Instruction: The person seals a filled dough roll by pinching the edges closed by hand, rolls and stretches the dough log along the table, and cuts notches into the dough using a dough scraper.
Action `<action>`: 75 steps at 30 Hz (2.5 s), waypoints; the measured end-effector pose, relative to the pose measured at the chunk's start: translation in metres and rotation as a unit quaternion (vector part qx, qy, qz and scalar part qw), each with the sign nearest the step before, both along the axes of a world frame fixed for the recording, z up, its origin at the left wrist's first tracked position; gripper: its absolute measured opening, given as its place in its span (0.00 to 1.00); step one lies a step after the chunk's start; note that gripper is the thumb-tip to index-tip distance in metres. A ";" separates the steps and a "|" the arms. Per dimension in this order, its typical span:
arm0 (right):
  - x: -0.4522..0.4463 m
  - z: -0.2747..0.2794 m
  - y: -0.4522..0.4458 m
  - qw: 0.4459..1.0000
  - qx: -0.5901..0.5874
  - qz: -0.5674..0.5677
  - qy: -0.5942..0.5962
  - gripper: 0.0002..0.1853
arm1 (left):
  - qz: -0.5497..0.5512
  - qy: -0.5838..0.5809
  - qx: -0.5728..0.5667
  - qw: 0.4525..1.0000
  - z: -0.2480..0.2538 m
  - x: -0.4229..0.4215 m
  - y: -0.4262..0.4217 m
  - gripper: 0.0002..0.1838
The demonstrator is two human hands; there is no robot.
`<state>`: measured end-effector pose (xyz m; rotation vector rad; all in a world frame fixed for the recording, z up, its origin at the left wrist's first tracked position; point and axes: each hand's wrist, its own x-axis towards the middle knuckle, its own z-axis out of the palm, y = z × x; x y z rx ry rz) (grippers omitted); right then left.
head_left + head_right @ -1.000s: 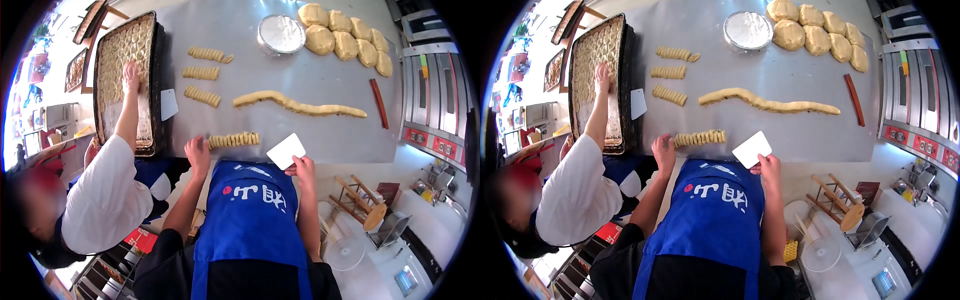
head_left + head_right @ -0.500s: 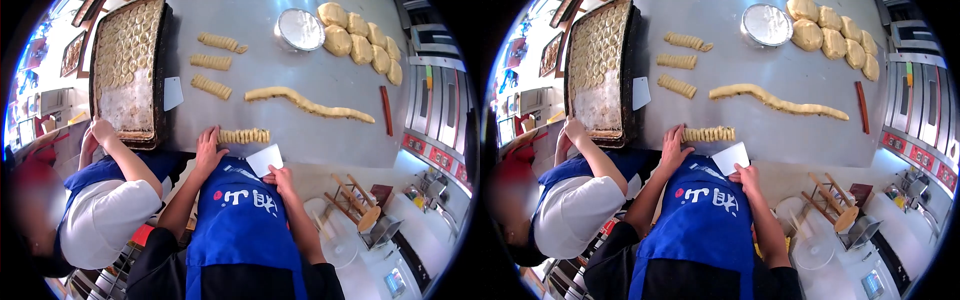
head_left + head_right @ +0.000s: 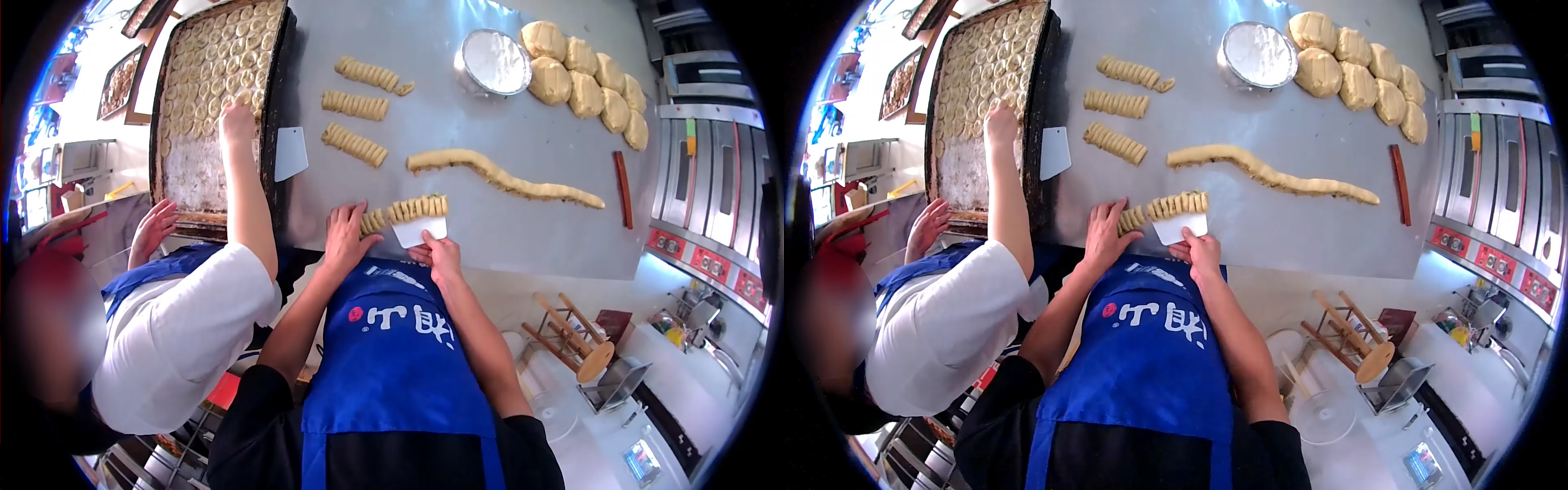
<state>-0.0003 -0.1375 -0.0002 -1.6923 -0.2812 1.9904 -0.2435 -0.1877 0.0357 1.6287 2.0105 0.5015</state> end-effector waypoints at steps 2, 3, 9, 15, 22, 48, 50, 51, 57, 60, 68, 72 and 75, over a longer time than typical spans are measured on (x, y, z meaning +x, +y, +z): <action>0.007 0.002 0.004 1.000 -0.005 0.006 -0.009 0.16 | -0.026 0.012 0.006 1.000 -0.003 0.004 0.009 0.47; 0.012 0.004 0.005 1.000 -0.017 0.012 -0.017 0.16 | -0.052 0.025 0.005 0.998 -0.002 0.007 0.014 0.47; 0.036 0.011 0.007 0.996 0.061 0.034 -0.064 0.16 | -0.112 -0.076 0.142 0.981 0.012 0.052 0.071 0.53; 0.043 0.045 0.016 0.967 0.173 0.109 -0.150 0.15 | -0.262 -0.146 0.037 0.953 -0.009 0.103 0.124 0.53; 0.041 0.096 0.063 0.801 0.398 0.220 -0.391 0.19 | 0.005 -0.360 0.091 0.929 -0.014 0.146 0.137 0.25; 0.160 0.141 0.050 0.899 0.307 -0.126 -0.287 0.16 | 0.597 -0.375 0.058 0.707 0.039 -0.036 0.413 0.54; 0.154 0.141 0.061 0.902 0.305 -0.126 -0.277 0.17 | 0.548 -0.237 0.166 0.785 0.018 -0.012 0.374 0.46; 0.153 0.140 0.066 0.904 0.302 -0.133 -0.273 0.17 | 0.550 -0.234 0.161 0.785 0.010 0.000 0.342 0.46; 0.160 0.106 0.087 0.935 0.283 -0.005 -0.215 0.16 | 0.449 -0.239 0.276 0.815 -0.040 0.030 0.092 0.12; 0.143 0.083 0.093 0.944 0.201 0.175 -0.193 0.15 | 0.511 -0.290 0.250 0.769 -0.018 0.036 0.006 0.11; 0.027 0.010 0.056 0.896 0.068 0.428 -0.100 0.15 | 0.463 -0.201 0.116 0.855 -0.026 0.051 -0.046 0.15; -0.064 0.001 0.020 0.905 0.078 0.412 -0.077 0.14 | 0.369 -0.002 0.106 0.923 -0.012 0.051 -0.017 0.27; -0.090 0.013 0.019 0.844 0.227 0.473 -0.111 0.16 | 0.328 0.117 0.081 0.934 -0.018 0.032 -0.003 0.35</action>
